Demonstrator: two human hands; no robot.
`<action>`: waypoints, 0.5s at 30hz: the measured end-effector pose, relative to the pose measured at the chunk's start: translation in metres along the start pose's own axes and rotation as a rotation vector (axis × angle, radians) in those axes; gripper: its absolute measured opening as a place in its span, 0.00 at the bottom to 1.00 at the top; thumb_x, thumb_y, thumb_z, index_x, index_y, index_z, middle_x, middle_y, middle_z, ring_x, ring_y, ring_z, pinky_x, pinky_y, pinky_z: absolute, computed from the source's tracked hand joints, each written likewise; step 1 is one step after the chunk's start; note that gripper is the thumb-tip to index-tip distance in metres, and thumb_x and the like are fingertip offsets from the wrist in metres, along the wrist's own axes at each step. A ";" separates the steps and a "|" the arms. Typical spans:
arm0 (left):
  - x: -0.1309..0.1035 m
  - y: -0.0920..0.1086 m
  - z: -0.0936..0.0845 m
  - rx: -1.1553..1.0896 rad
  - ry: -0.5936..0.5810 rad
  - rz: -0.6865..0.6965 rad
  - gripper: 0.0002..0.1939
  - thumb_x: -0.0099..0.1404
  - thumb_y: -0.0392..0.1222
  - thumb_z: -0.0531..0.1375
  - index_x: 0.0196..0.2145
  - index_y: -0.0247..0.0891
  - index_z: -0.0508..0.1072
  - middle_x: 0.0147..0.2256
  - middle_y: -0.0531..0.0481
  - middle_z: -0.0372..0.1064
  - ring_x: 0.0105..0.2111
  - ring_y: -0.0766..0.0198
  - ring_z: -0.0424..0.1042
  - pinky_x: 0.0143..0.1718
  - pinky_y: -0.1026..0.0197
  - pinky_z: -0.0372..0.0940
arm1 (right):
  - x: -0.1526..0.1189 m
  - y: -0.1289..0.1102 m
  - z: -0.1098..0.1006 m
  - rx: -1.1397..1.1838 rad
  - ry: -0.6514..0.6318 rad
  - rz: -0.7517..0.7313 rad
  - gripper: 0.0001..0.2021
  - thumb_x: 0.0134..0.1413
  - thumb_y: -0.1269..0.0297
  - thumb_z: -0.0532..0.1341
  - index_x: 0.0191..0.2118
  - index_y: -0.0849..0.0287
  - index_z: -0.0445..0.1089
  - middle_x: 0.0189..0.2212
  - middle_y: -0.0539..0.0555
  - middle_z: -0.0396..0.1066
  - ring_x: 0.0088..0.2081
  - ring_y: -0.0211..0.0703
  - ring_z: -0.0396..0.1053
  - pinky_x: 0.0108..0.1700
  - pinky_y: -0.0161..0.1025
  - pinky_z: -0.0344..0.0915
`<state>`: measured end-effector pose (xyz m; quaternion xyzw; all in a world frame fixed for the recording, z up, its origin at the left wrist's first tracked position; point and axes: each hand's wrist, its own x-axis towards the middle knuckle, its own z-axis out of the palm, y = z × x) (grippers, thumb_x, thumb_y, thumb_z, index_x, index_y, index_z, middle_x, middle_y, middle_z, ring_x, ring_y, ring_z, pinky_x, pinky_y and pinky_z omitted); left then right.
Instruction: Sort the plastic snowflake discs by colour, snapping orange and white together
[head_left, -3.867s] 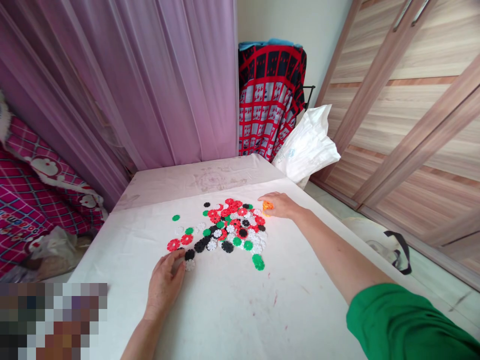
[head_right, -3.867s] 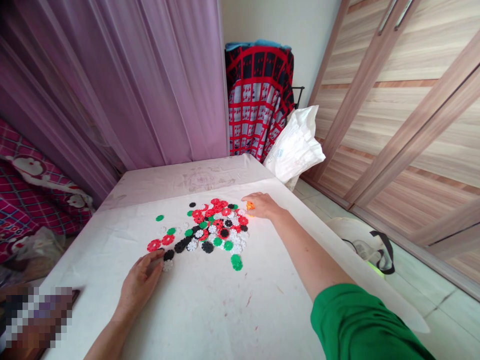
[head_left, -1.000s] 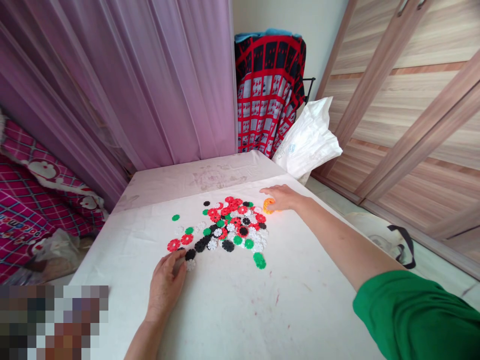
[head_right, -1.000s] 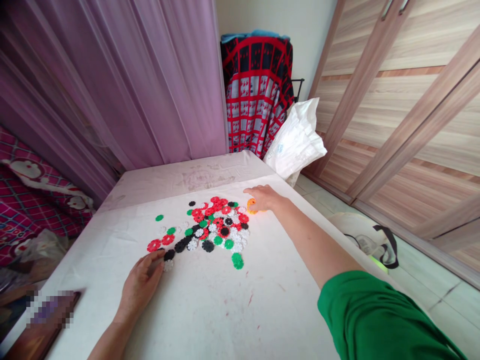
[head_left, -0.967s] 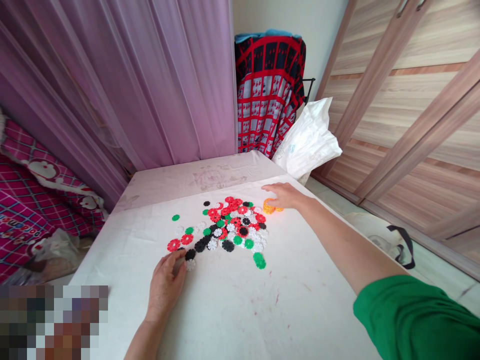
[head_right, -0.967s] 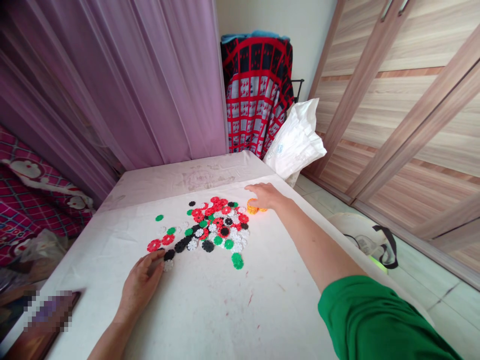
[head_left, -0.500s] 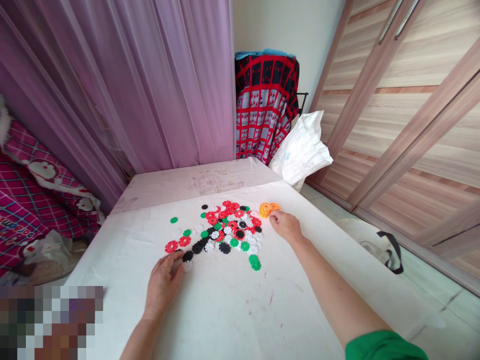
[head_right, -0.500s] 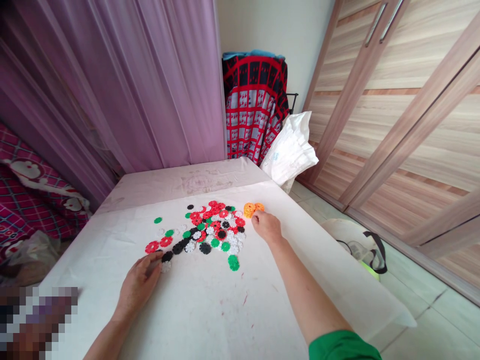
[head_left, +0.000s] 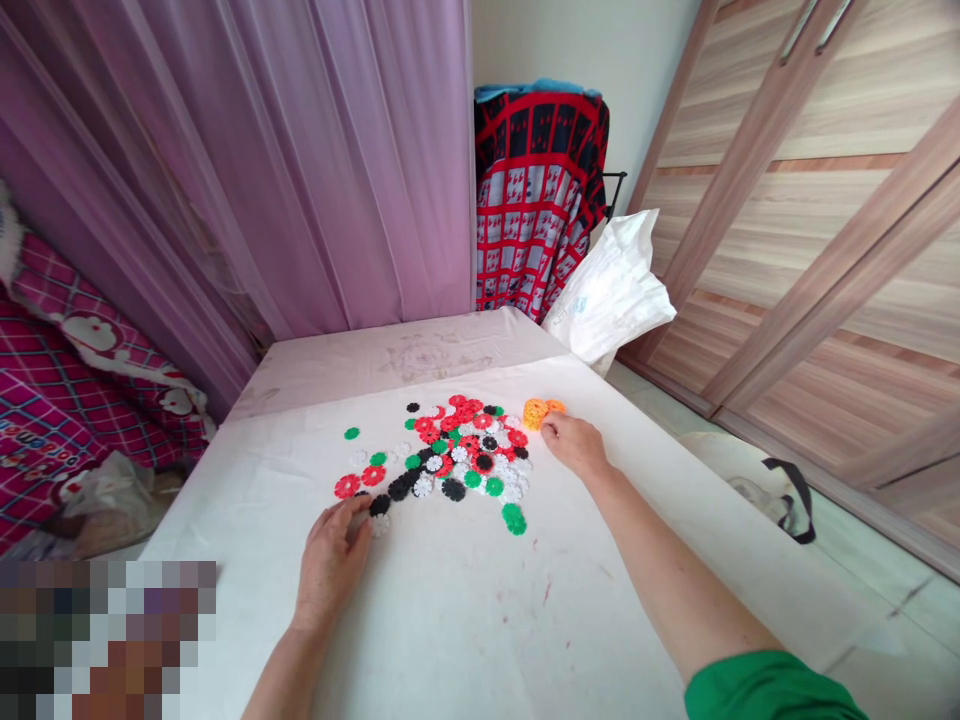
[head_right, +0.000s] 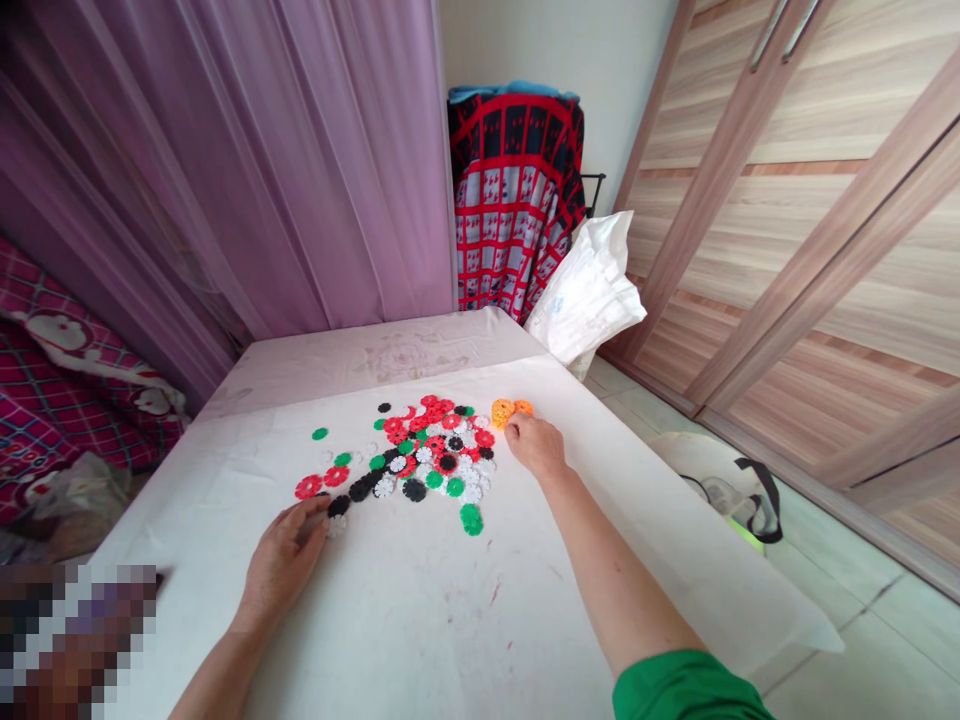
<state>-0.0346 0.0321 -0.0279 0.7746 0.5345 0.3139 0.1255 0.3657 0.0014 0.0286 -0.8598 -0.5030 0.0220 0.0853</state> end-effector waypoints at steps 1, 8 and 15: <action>0.000 0.000 0.000 0.001 -0.001 0.002 0.19 0.64 0.49 0.53 0.46 0.41 0.77 0.44 0.46 0.78 0.46 0.55 0.76 0.52 0.51 0.70 | -0.004 0.001 0.004 0.026 0.008 -0.002 0.14 0.63 0.62 0.52 0.41 0.52 0.76 0.38 0.53 0.78 0.38 0.44 0.72 0.33 0.36 0.55; 0.000 -0.002 0.005 0.052 0.002 0.026 0.20 0.65 0.48 0.52 0.48 0.40 0.76 0.47 0.44 0.77 0.50 0.53 0.74 0.55 0.49 0.68 | -0.058 -0.020 0.064 0.275 0.232 -0.206 0.21 0.63 0.60 0.53 0.57 0.57 0.70 0.55 0.59 0.72 0.55 0.49 0.67 0.55 0.43 0.62; -0.004 0.004 0.017 0.269 -0.059 0.061 0.29 0.68 0.53 0.53 0.64 0.41 0.64 0.64 0.41 0.62 0.66 0.50 0.58 0.66 0.40 0.53 | -0.068 -0.085 0.072 0.090 0.011 -0.184 0.33 0.67 0.49 0.49 0.70 0.64 0.53 0.71 0.69 0.45 0.71 0.61 0.45 0.68 0.59 0.43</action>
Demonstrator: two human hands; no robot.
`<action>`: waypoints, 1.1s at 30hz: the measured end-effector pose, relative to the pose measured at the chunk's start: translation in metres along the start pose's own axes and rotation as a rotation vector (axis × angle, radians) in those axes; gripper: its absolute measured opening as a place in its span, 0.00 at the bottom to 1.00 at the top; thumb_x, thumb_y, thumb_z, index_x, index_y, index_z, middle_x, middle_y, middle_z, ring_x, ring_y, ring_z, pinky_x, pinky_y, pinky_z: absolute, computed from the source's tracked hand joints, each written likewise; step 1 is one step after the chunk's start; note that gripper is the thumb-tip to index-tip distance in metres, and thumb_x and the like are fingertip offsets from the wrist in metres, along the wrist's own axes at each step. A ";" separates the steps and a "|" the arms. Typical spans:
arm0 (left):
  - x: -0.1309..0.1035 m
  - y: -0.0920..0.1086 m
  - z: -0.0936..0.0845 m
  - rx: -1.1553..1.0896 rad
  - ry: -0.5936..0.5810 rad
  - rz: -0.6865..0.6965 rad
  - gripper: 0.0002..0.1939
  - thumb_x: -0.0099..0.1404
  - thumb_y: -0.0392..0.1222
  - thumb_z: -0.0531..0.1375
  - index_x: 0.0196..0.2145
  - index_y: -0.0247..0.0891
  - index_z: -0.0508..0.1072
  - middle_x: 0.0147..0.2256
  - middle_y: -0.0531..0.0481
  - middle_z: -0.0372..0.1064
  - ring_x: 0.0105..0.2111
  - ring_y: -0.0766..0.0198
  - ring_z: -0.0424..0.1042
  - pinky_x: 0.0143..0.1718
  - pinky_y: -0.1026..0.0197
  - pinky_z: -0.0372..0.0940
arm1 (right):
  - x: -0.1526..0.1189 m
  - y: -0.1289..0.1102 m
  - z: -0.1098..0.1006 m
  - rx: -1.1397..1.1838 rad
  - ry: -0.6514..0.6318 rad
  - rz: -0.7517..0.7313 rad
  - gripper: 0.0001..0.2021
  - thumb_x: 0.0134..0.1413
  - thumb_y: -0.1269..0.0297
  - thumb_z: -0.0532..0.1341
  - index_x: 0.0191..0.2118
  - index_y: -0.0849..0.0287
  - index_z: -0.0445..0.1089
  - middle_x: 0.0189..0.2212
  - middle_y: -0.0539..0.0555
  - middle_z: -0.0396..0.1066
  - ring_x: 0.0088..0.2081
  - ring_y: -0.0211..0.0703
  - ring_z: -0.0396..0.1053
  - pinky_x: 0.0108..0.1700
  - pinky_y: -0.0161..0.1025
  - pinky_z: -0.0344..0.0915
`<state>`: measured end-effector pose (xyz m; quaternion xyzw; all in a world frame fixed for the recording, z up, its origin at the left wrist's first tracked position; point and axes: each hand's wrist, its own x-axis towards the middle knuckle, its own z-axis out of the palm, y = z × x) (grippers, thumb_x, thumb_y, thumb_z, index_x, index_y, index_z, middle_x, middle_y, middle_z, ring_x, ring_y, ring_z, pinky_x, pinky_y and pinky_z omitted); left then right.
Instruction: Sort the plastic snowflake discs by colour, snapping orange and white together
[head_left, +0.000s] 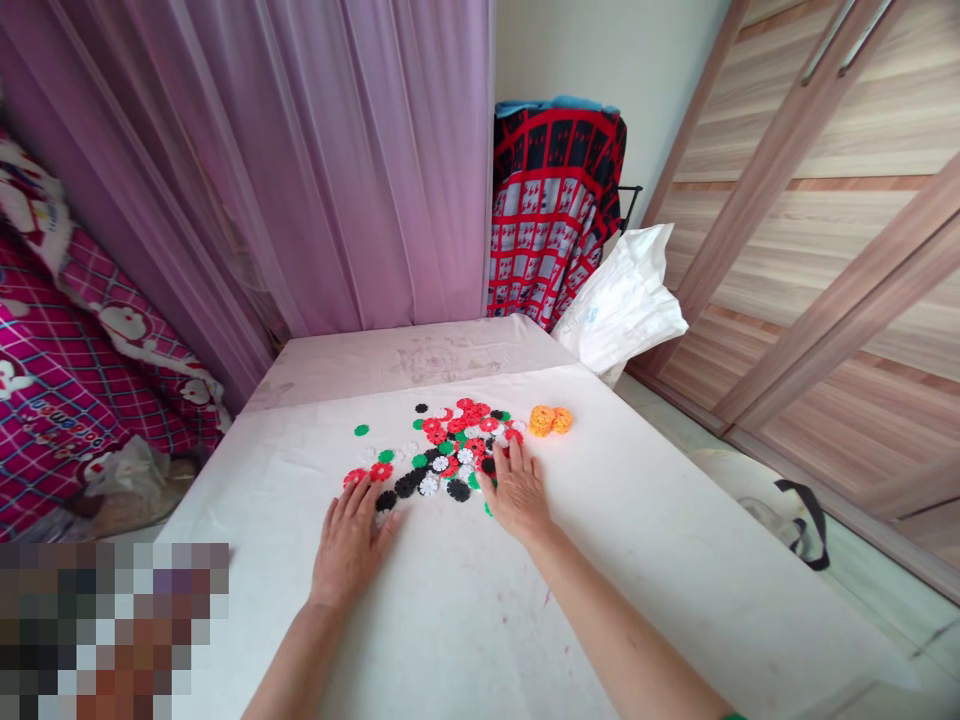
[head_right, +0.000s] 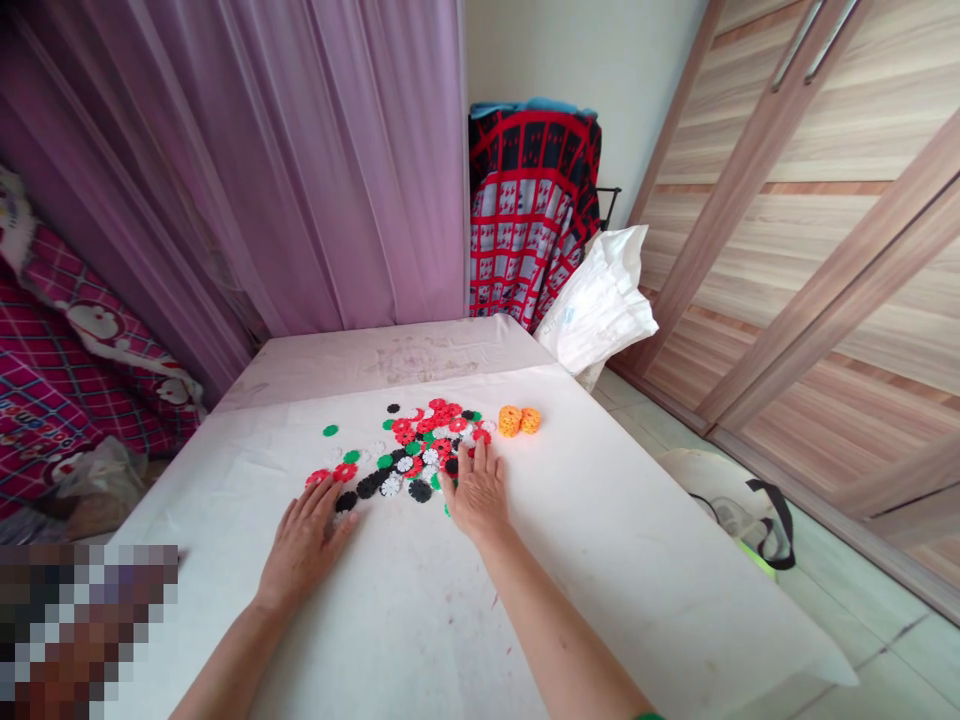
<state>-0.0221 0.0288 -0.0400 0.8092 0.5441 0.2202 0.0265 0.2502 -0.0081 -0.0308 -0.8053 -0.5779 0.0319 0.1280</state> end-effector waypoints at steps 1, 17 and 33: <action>0.000 0.002 0.000 0.014 -0.015 0.004 0.29 0.69 0.53 0.53 0.64 0.41 0.63 0.65 0.41 0.61 0.66 0.51 0.57 0.66 0.40 0.52 | 0.004 -0.009 -0.001 0.001 -0.014 -0.016 0.33 0.67 0.48 0.49 0.70 0.64 0.54 0.71 0.69 0.45 0.71 0.61 0.45 0.68 0.59 0.42; 0.004 0.038 0.006 0.094 -0.177 0.095 0.47 0.59 0.69 0.58 0.69 0.43 0.55 0.70 0.37 0.48 0.69 0.39 0.48 0.66 0.30 0.43 | 0.084 -0.032 -0.015 0.054 0.073 0.048 0.25 0.71 0.55 0.44 0.67 0.53 0.60 0.69 0.58 0.54 0.69 0.55 0.50 0.67 0.57 0.44; 0.012 0.072 0.025 0.139 -0.029 0.031 0.39 0.66 0.64 0.53 0.67 0.39 0.59 0.68 0.35 0.52 0.68 0.38 0.49 0.65 0.24 0.35 | 0.056 -0.019 -0.003 0.072 0.094 -0.204 0.24 0.70 0.59 0.46 0.66 0.55 0.62 0.67 0.59 0.58 0.69 0.54 0.51 0.69 0.56 0.42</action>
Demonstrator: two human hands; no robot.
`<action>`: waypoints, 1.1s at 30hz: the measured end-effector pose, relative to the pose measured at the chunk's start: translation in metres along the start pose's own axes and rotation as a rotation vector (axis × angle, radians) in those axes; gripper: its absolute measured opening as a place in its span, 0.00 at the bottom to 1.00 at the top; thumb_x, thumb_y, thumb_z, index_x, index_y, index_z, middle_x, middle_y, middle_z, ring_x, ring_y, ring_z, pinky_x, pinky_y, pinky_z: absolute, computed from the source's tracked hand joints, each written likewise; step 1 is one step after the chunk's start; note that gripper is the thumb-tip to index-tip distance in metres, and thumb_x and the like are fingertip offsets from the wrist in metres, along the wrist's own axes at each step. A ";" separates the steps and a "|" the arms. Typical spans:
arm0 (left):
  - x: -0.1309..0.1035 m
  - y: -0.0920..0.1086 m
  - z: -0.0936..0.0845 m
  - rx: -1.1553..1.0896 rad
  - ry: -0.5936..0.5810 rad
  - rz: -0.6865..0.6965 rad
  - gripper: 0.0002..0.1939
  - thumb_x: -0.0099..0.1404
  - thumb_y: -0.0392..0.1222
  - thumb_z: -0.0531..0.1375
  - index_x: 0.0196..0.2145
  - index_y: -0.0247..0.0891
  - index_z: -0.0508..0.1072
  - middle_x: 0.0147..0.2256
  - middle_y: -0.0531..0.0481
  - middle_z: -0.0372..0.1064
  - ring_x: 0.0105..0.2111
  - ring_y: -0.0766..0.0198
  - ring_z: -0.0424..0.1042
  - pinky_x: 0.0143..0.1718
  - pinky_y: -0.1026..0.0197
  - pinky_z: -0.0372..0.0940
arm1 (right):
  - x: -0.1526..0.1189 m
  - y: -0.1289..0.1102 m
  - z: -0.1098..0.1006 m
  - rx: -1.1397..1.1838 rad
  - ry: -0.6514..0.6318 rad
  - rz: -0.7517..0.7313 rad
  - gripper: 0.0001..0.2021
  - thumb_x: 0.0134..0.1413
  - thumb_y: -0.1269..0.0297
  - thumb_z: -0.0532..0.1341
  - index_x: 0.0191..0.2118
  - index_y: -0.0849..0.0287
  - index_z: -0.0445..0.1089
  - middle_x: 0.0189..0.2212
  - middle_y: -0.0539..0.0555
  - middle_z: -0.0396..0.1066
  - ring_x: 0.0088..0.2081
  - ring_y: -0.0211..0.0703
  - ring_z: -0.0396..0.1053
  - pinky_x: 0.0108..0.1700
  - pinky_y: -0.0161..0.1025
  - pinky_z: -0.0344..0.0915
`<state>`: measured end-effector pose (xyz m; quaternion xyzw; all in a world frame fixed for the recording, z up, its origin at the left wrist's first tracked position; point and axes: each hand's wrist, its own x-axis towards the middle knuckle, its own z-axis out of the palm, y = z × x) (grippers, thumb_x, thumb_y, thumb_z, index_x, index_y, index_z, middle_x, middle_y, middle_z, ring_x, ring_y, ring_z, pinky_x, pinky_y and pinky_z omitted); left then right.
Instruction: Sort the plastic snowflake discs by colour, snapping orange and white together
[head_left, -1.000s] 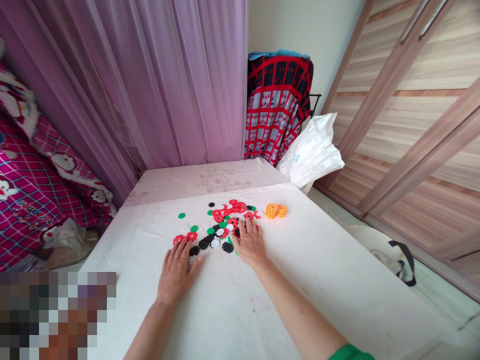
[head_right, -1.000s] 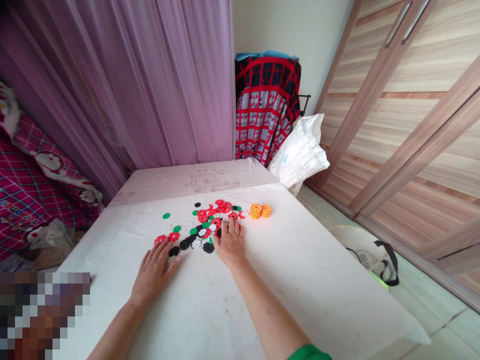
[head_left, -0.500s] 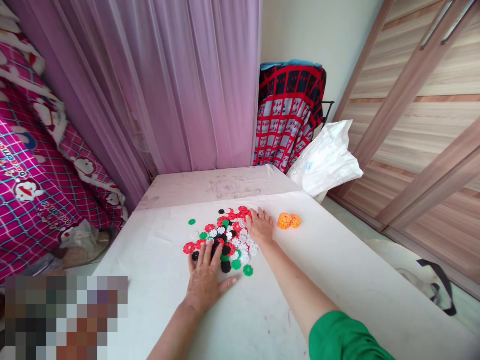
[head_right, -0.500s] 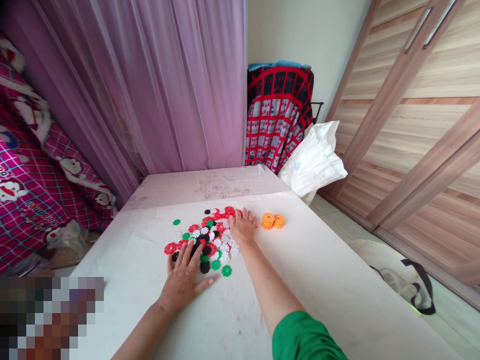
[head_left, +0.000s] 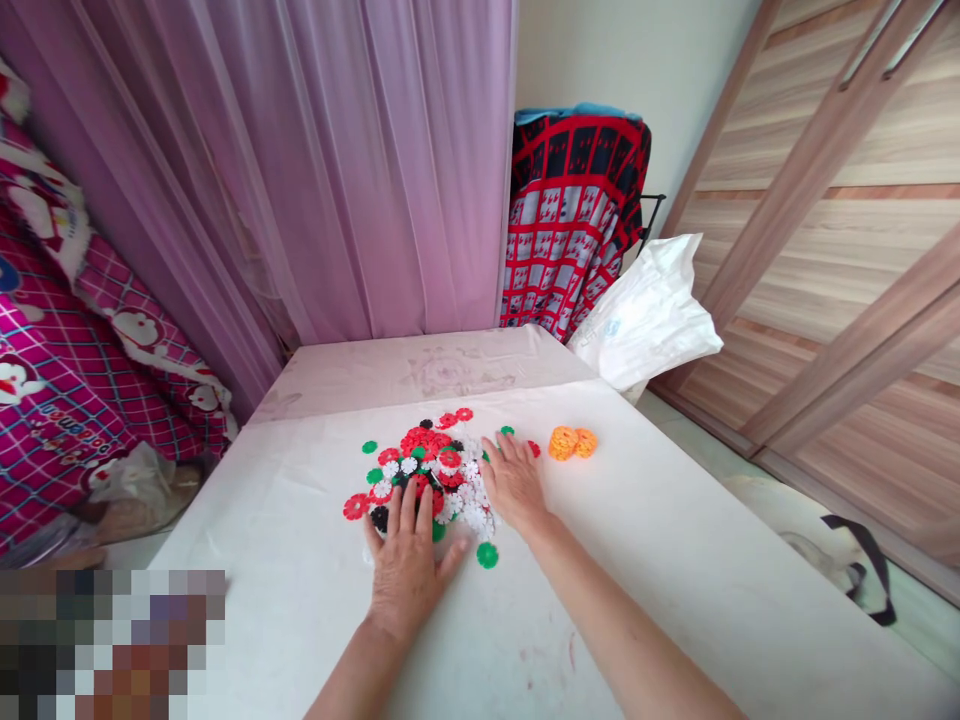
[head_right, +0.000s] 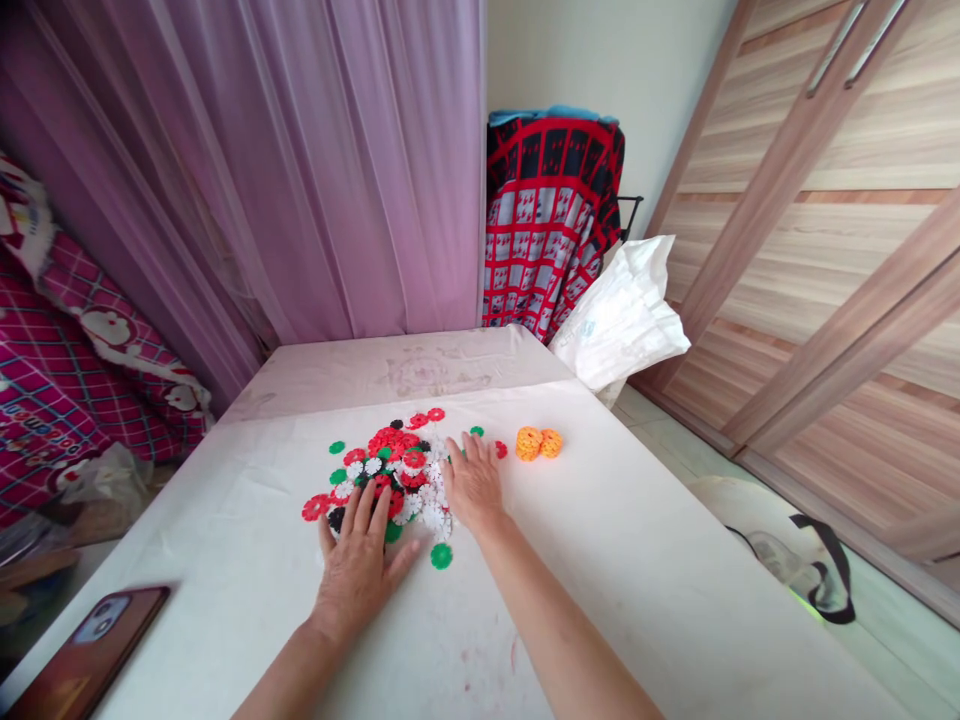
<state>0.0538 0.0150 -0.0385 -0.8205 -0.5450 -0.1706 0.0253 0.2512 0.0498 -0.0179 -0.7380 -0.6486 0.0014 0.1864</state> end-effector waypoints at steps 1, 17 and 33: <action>-0.003 0.005 0.002 -0.011 -0.005 0.043 0.41 0.64 0.66 0.54 0.68 0.39 0.59 0.69 0.35 0.51 0.68 0.37 0.49 0.65 0.25 0.34 | -0.006 0.008 -0.001 -0.040 0.012 0.057 0.24 0.69 0.58 0.48 0.65 0.57 0.63 0.68 0.61 0.57 0.69 0.56 0.50 0.69 0.57 0.43; 0.012 -0.007 -0.011 0.066 0.007 -0.104 0.33 0.69 0.57 0.52 0.67 0.39 0.60 0.68 0.37 0.53 0.68 0.40 0.50 0.65 0.24 0.33 | -0.034 0.007 0.004 0.167 0.170 -0.041 0.23 0.68 0.62 0.45 0.61 0.56 0.68 0.60 0.59 0.68 0.63 0.49 0.61 0.67 0.51 0.52; 0.013 -0.034 -0.012 0.018 -0.150 -0.226 0.42 0.67 0.65 0.48 0.70 0.35 0.53 0.69 0.31 0.47 0.70 0.39 0.45 0.65 0.29 0.42 | -0.052 -0.045 -0.003 -0.037 -0.217 -0.097 0.33 0.66 0.51 0.52 0.71 0.62 0.52 0.70 0.67 0.49 0.71 0.59 0.47 0.69 0.56 0.44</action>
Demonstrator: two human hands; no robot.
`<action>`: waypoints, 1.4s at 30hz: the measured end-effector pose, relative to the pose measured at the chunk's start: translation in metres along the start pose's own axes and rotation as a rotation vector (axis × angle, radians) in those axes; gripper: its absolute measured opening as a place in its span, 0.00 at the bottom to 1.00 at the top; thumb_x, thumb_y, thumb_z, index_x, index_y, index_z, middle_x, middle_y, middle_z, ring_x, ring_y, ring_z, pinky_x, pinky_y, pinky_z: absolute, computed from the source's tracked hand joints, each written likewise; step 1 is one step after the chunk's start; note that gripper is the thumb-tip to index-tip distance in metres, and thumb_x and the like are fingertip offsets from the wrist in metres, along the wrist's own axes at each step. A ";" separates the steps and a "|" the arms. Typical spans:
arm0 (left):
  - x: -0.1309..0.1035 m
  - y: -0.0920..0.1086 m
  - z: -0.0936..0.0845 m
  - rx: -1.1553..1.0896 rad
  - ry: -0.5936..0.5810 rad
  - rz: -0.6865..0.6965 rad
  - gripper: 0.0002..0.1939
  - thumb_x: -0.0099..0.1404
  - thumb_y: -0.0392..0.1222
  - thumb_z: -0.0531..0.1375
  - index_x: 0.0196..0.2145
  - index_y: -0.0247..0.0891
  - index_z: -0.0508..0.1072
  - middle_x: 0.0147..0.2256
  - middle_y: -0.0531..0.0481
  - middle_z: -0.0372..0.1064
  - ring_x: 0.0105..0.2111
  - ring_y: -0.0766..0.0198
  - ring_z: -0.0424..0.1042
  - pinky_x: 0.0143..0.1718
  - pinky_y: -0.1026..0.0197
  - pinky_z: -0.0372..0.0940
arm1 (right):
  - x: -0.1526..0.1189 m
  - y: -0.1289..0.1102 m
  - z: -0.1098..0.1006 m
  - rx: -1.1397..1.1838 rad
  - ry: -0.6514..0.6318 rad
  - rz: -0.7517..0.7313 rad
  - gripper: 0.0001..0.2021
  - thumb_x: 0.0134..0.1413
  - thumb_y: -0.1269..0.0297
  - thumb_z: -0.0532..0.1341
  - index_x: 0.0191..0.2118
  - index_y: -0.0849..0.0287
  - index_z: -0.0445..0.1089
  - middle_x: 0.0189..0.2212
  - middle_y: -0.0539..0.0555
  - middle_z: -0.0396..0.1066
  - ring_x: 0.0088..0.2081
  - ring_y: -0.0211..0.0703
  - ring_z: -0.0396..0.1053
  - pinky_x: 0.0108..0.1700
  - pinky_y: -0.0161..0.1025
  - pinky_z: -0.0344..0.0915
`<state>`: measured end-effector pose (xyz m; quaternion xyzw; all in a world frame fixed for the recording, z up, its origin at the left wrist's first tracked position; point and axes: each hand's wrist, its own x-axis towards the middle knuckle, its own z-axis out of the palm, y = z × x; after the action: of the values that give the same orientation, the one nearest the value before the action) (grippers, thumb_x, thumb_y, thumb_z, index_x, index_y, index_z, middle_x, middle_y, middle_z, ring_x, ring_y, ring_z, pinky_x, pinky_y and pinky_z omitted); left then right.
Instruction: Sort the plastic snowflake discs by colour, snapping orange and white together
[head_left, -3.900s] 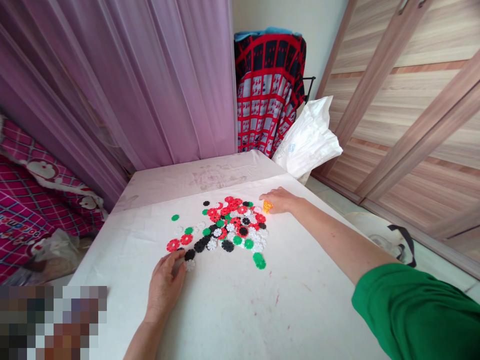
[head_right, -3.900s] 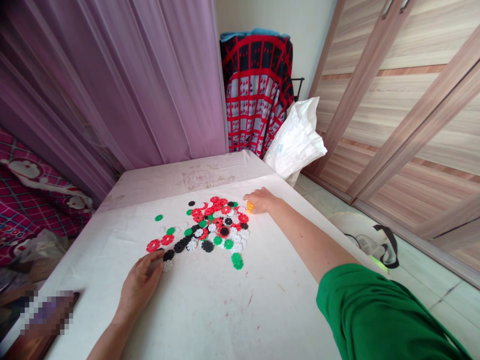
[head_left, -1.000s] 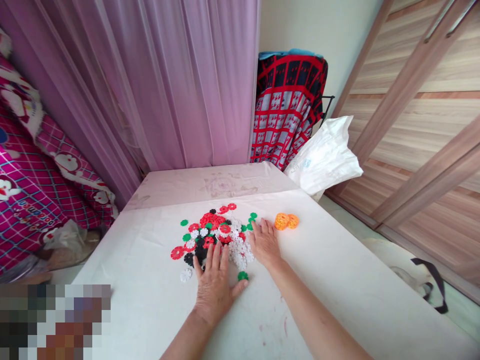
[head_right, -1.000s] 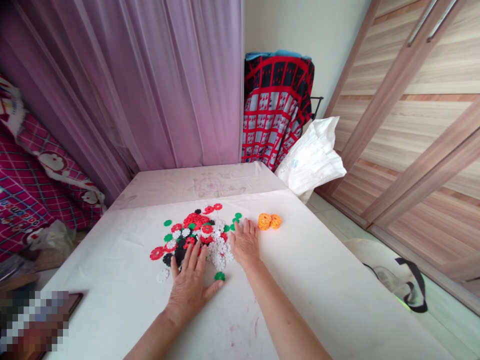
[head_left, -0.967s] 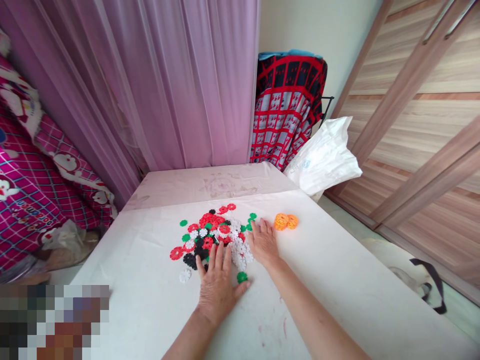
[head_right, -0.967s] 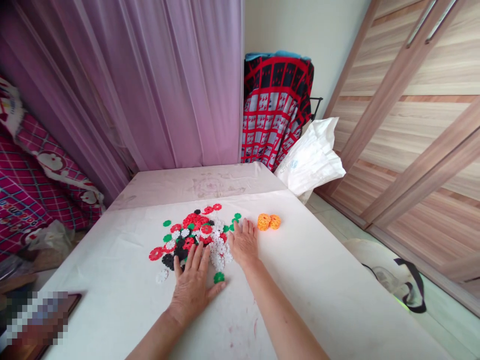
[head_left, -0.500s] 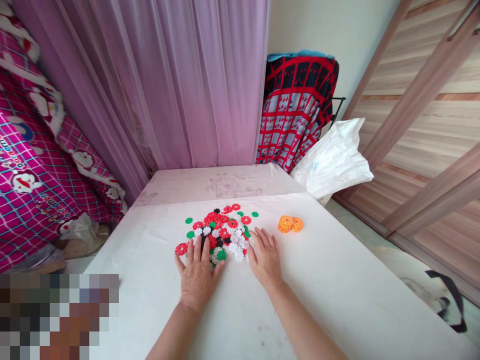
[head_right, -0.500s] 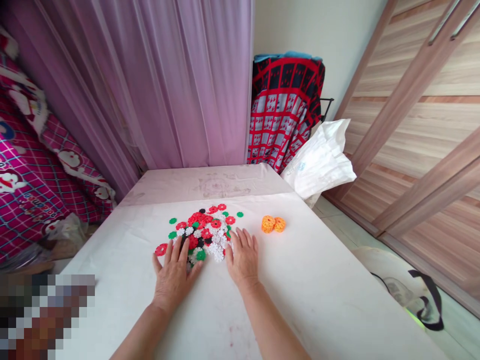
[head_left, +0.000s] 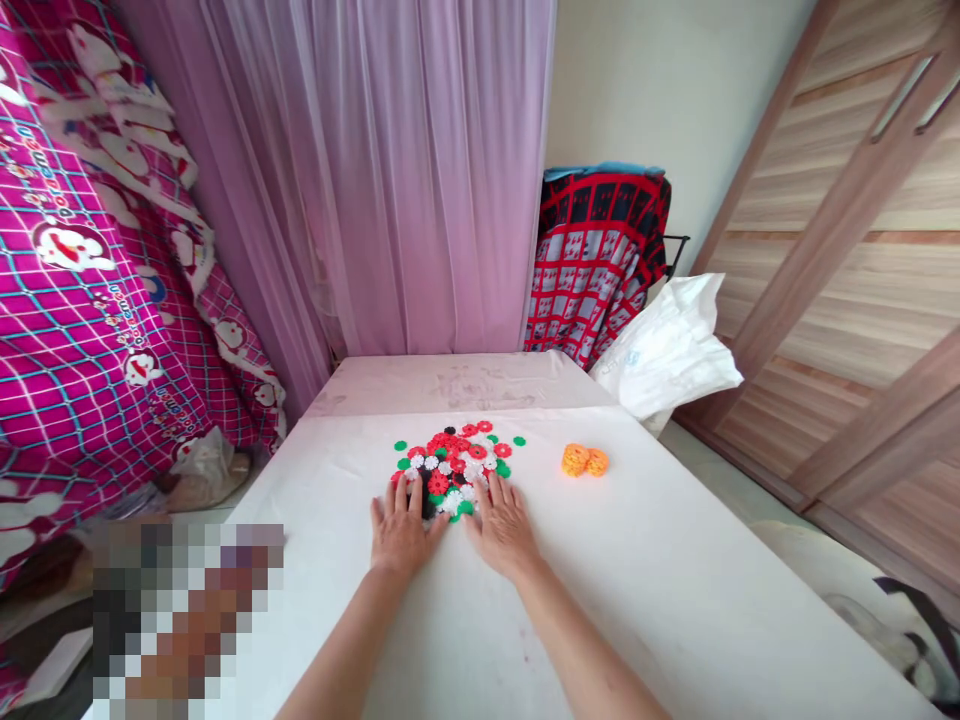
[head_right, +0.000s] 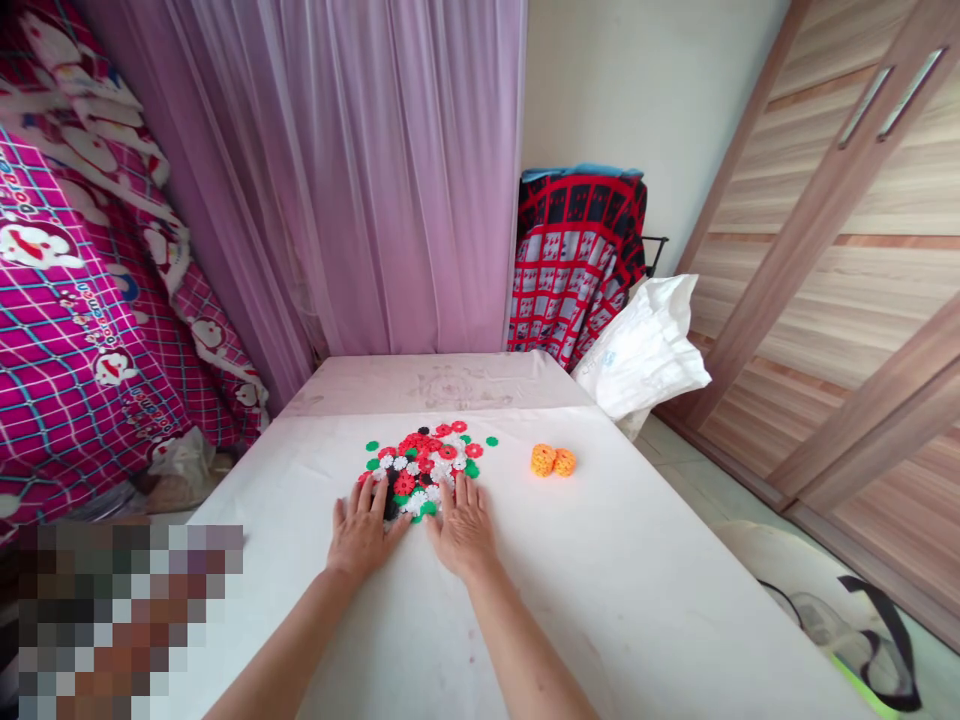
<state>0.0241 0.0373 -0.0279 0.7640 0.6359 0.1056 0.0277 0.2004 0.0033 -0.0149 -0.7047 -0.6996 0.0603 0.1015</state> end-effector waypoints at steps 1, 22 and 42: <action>0.001 0.000 0.000 -0.005 0.009 -0.001 0.42 0.67 0.65 0.48 0.70 0.34 0.53 0.70 0.30 0.46 0.70 0.39 0.45 0.65 0.29 0.43 | 0.001 0.000 0.000 0.006 0.008 -0.016 0.33 0.66 0.51 0.53 0.71 0.61 0.52 0.70 0.67 0.49 0.71 0.59 0.47 0.69 0.55 0.44; -0.014 -0.008 -0.001 -0.126 0.125 0.279 0.24 0.68 0.48 0.55 0.61 0.46 0.69 0.64 0.42 0.62 0.64 0.49 0.60 0.65 0.41 0.56 | -0.005 0.018 0.022 0.156 0.255 -0.168 0.23 0.62 0.62 0.55 0.62 0.59 0.67 0.62 0.59 0.66 0.63 0.50 0.61 0.67 0.46 0.57; -0.020 -0.018 0.011 -0.170 0.207 0.232 0.31 0.69 0.54 0.55 0.66 0.42 0.61 0.67 0.40 0.57 0.67 0.47 0.56 0.66 0.38 0.53 | -0.010 0.058 0.027 0.570 0.612 -0.003 0.16 0.56 0.68 0.53 0.43 0.56 0.76 0.42 0.56 0.78 0.44 0.47 0.75 0.49 0.45 0.73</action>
<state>0.0057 0.0224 -0.0447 0.8122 0.5318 0.2394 0.0143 0.2509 -0.0053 -0.0550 -0.6330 -0.5934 0.0391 0.4956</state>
